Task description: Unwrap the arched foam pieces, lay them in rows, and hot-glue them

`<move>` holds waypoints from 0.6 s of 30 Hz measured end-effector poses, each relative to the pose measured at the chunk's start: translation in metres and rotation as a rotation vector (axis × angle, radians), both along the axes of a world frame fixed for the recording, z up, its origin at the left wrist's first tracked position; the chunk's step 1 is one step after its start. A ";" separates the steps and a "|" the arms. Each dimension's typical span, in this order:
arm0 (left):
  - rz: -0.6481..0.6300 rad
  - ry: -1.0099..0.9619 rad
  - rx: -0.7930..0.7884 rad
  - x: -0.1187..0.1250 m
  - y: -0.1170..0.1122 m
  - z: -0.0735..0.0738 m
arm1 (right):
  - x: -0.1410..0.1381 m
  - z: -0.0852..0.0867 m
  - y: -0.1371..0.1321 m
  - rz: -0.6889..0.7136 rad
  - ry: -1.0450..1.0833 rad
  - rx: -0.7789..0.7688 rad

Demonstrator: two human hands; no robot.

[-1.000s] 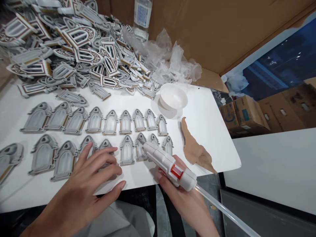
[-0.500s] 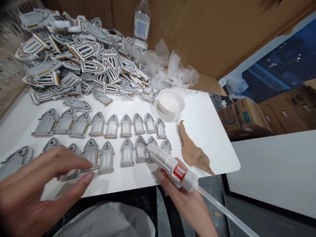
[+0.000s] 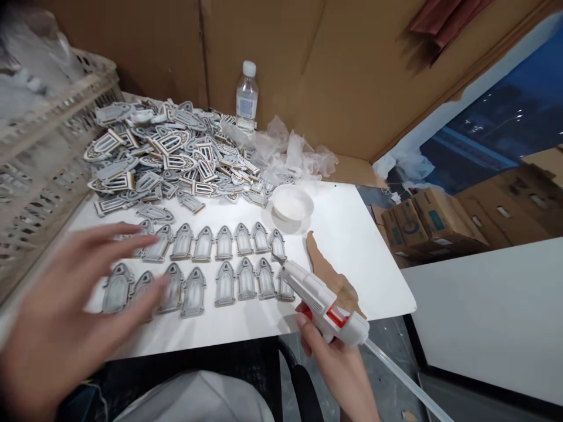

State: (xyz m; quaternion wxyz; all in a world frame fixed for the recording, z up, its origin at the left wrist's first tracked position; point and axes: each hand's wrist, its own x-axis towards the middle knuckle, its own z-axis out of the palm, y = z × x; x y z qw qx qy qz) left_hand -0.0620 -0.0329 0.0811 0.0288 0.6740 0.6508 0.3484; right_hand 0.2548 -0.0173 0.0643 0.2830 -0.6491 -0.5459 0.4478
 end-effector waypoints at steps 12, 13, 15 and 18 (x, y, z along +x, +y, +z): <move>-0.201 0.209 -0.429 0.051 0.044 -0.033 | 0.014 -0.001 0.000 0.009 -0.019 -0.038; -0.196 0.193 -0.438 0.052 0.046 -0.033 | 0.013 0.000 0.000 -0.008 -0.018 -0.043; -0.202 0.146 -0.454 0.053 0.049 -0.033 | 0.010 0.002 0.000 -0.059 -0.011 -0.039; -0.241 0.036 -0.475 0.049 0.051 -0.029 | 0.006 0.004 0.001 -0.093 0.011 -0.019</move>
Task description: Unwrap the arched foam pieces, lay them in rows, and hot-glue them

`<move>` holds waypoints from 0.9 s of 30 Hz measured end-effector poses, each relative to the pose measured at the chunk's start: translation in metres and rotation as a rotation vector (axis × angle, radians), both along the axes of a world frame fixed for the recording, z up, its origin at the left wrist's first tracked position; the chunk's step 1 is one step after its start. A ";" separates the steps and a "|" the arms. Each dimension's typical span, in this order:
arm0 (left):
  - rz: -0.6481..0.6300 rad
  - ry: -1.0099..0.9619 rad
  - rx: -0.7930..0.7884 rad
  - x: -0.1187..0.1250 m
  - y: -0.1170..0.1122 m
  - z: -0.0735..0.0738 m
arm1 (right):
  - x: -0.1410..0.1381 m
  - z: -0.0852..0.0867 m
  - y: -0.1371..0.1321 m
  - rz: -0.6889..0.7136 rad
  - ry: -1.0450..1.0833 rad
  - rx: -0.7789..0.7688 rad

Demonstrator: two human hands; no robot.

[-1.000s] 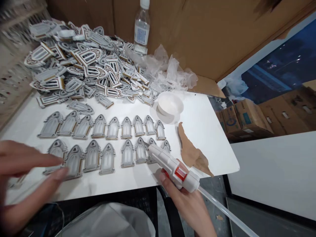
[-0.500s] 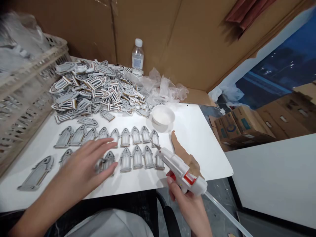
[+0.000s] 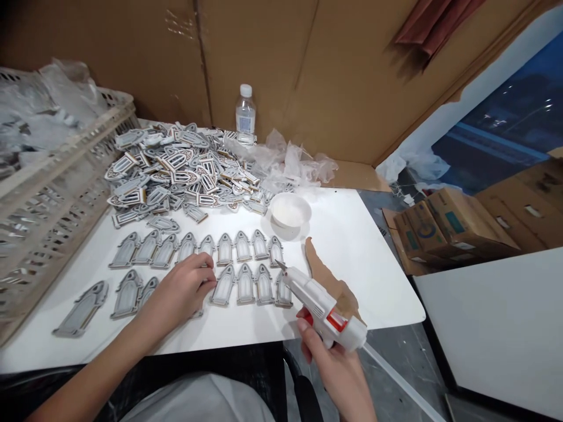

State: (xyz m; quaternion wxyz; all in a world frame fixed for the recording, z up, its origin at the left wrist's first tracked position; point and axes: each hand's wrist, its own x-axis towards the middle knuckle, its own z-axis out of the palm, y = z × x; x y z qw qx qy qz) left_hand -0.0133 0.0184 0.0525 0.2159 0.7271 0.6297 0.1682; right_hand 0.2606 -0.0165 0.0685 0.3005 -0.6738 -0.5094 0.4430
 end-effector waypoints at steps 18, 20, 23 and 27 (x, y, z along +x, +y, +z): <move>0.186 0.139 -0.259 -0.068 -0.007 0.048 | -0.009 0.007 0.010 0.021 0.056 0.018; 0.041 0.065 -0.369 -0.069 -0.009 0.050 | -0.008 0.008 0.011 0.035 0.019 0.015; -0.142 -0.275 -0.489 -0.061 -0.005 0.061 | -0.008 0.009 0.012 0.045 -0.036 0.018; -0.016 -0.598 -0.179 -0.044 0.009 0.062 | -0.009 0.010 0.015 0.036 -0.048 0.010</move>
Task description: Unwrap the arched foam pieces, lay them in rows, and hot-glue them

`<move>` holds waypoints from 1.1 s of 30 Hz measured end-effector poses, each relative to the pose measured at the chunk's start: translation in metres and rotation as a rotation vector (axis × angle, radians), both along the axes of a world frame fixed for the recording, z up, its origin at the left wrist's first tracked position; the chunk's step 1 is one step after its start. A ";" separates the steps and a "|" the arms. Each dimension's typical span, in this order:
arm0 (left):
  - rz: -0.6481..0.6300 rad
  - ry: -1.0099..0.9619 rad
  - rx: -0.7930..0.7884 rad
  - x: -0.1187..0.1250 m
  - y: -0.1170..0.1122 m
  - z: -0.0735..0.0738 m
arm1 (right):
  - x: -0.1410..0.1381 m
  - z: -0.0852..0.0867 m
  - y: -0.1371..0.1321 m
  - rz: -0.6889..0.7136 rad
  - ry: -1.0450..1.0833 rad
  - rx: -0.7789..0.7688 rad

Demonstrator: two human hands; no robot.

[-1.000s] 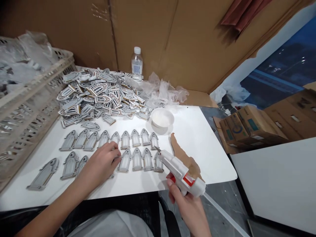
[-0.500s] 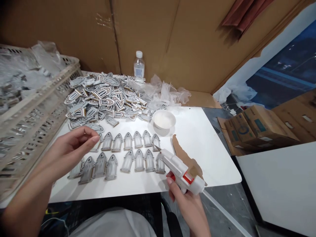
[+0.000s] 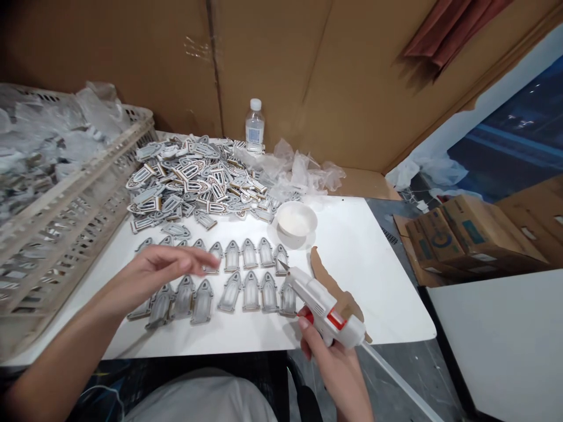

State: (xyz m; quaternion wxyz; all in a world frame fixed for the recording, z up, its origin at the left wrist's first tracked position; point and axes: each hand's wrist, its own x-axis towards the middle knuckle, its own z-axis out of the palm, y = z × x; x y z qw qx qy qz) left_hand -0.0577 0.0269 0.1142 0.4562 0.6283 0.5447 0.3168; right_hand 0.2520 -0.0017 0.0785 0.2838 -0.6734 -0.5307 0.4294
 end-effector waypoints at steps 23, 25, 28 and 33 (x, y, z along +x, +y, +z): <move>0.152 0.612 0.118 0.002 0.023 -0.028 | 0.015 -0.005 0.011 0.076 0.004 -0.083; 0.139 0.618 0.065 -0.001 0.023 -0.027 | 0.015 -0.005 0.010 0.086 -0.002 -0.082; 0.013 0.519 -0.023 -0.003 0.017 -0.018 | 0.013 -0.005 0.011 0.092 -0.013 -0.083; 0.011 0.421 0.058 -0.001 0.015 -0.014 | 0.010 -0.005 0.011 0.092 0.015 -0.060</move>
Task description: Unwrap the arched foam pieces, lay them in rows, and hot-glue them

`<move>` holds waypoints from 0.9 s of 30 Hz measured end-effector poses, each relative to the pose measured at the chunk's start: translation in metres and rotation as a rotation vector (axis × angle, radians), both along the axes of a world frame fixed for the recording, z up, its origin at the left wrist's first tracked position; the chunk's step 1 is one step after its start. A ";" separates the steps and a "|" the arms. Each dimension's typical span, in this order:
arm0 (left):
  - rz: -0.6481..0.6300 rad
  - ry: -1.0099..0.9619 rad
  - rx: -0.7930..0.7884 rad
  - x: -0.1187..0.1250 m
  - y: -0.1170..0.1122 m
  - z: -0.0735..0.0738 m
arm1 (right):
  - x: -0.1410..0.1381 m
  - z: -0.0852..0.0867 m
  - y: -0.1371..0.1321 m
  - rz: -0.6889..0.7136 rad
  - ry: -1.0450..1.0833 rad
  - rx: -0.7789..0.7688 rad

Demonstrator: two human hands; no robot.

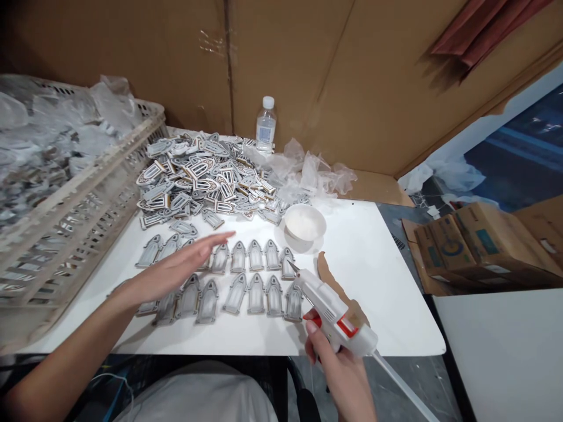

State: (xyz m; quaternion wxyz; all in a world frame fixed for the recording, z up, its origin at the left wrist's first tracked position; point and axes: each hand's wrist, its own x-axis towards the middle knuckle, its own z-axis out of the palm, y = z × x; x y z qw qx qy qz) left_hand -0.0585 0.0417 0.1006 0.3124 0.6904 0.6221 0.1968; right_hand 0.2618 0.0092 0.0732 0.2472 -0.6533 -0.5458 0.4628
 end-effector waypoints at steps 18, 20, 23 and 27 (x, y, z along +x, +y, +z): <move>0.086 0.313 0.114 0.003 0.020 -0.031 | -0.020 -0.001 0.003 0.065 -0.018 -0.066; 0.065 0.353 0.131 0.008 0.024 -0.040 | -0.020 -0.002 0.003 0.071 -0.027 -0.074; 0.051 0.411 0.135 0.015 0.030 -0.048 | -0.019 -0.001 0.004 0.067 -0.064 -0.067; 0.055 0.449 0.120 0.019 0.036 -0.051 | -0.019 0.003 0.007 0.076 -0.082 -0.074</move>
